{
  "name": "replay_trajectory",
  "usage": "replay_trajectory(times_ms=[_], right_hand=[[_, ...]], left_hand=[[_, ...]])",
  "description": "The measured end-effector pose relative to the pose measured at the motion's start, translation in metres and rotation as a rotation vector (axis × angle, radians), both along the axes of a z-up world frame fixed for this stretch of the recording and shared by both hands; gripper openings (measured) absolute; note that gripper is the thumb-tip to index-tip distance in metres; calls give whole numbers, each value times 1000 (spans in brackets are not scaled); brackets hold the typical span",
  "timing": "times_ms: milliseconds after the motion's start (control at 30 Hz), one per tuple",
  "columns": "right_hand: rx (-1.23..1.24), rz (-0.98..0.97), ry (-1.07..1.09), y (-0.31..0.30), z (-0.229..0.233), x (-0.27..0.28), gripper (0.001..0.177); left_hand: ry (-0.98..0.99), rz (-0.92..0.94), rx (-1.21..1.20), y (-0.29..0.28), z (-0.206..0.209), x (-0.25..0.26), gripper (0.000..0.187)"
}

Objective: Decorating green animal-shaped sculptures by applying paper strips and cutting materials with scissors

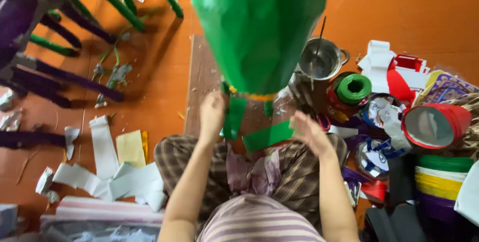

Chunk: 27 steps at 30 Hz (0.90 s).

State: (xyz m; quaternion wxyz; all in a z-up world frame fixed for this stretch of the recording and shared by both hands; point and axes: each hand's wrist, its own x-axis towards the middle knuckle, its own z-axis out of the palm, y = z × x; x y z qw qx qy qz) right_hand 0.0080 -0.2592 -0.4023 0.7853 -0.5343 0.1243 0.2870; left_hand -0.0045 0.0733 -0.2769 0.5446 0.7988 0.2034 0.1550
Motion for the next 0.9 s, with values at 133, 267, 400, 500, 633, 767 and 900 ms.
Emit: replay_trajectory(times_ms=[133,267,400,500,633,767,900], right_hand=[[201,-82,31,-7,-17,-1,58],[349,-174,92,-9,-26,10,64],[395,-127,65,-9,-35,12,63],[387,-136,67,-9,-30,12,63],[381,-109,61,-8,-35,15,63],[310,-78,60,-8,-44,19,61],[-10,-26,-121,7,-44,22,56]], left_hand=[[60,-295,-190,-71,-13,28,25],[245,-333,-282,-96,-42,83,57],[-262,-107,-410,-108,-54,98,22],[-286,-84,-455,-93,-24,100,8],[-472,-118,-552,-35,-2,115,14],[-538,-159,-754,38,-26,137,22],[-433,-277,-875,62,61,100,31]])
